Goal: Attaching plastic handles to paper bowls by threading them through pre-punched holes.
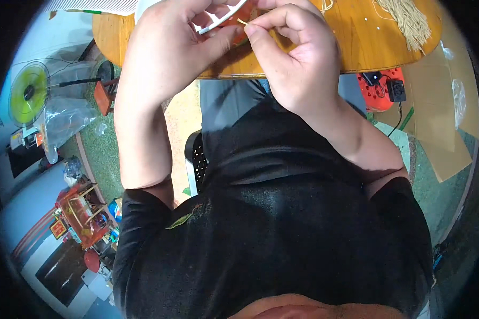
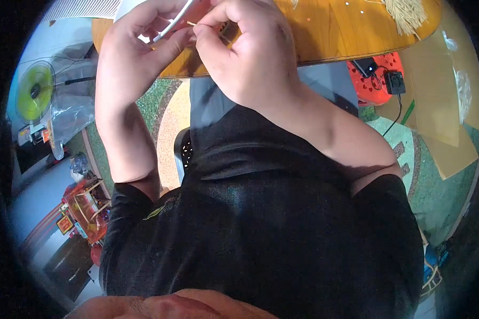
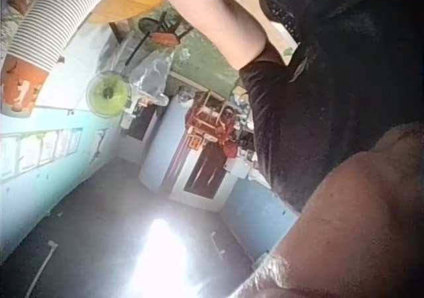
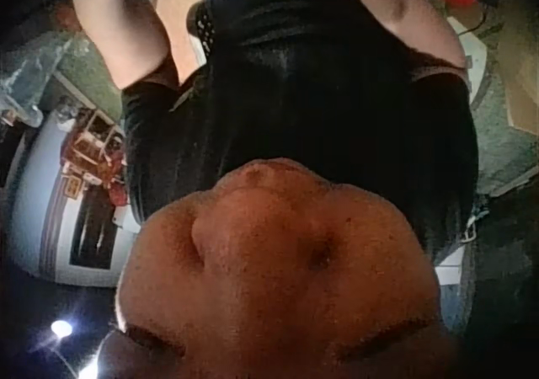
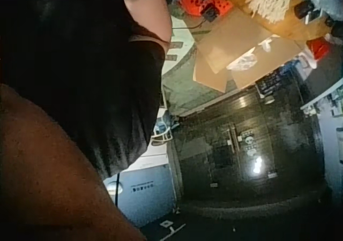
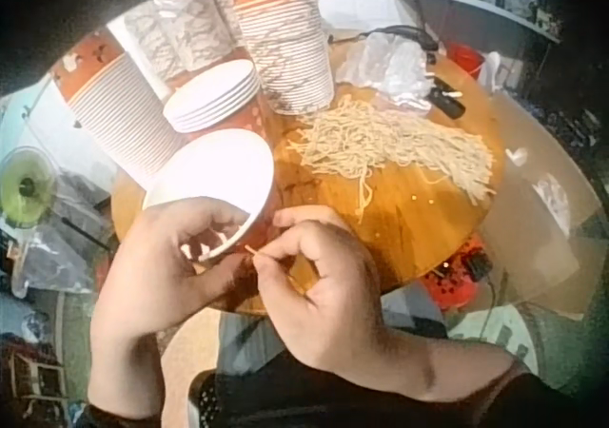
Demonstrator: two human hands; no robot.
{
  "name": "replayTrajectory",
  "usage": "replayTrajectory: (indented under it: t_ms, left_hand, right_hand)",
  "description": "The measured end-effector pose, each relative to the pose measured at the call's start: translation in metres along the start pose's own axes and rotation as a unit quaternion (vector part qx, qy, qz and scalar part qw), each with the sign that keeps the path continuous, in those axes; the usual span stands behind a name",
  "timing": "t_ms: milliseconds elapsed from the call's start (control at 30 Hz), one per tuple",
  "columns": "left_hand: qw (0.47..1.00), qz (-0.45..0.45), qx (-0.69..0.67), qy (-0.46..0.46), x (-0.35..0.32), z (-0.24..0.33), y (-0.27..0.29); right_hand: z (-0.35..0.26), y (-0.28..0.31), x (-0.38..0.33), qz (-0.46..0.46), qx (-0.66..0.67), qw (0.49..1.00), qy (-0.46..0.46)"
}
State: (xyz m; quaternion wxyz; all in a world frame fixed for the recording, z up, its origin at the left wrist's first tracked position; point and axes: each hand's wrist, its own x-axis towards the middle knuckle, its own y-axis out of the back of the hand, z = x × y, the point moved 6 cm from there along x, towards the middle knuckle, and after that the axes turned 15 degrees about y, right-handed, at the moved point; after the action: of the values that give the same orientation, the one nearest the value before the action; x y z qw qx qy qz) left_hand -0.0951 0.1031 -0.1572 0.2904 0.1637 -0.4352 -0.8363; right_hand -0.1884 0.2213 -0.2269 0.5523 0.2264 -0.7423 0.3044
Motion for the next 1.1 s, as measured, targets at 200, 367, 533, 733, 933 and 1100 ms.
replayTrajectory:
  t_ms: [200, 367, 533, 733, 933, 1100]
  left_hand:
    - [0.998, -0.052, -0.041, 0.015, -0.004, 0.002, 0.007]
    - [0.995, -0.085, -0.055, 0.011, -0.009, 0.013, 0.012]
    - [0.976, -0.140, -0.150, 0.065, -0.006, 0.001, 0.009]
    - [0.971, -0.161, -0.156, 0.083, -0.001, 0.003, 0.006]
    - [0.974, -0.184, -0.084, 0.098, 0.003, 0.008, 0.016]
    - [0.966, -0.221, -0.114, 0.071, 0.016, 0.009, 0.008]
  right_hand:
    - [-0.002, -0.007, -0.001, -0.005, -0.005, 1.000, -0.002]
    - [-0.003, -0.008, 0.002, -0.001, -0.014, 1.000, -0.021]
    - [-0.004, -0.010, 0.001, 0.002, -0.010, 0.999, -0.031]
    - [-0.002, -0.010, 0.001, -0.006, -0.045, 0.999, -0.020]
    - [-0.004, -0.013, 0.005, -0.002, -0.042, 0.999, -0.022]
    - [-0.003, -0.006, 0.003, 0.000, -0.068, 0.998, 0.015]
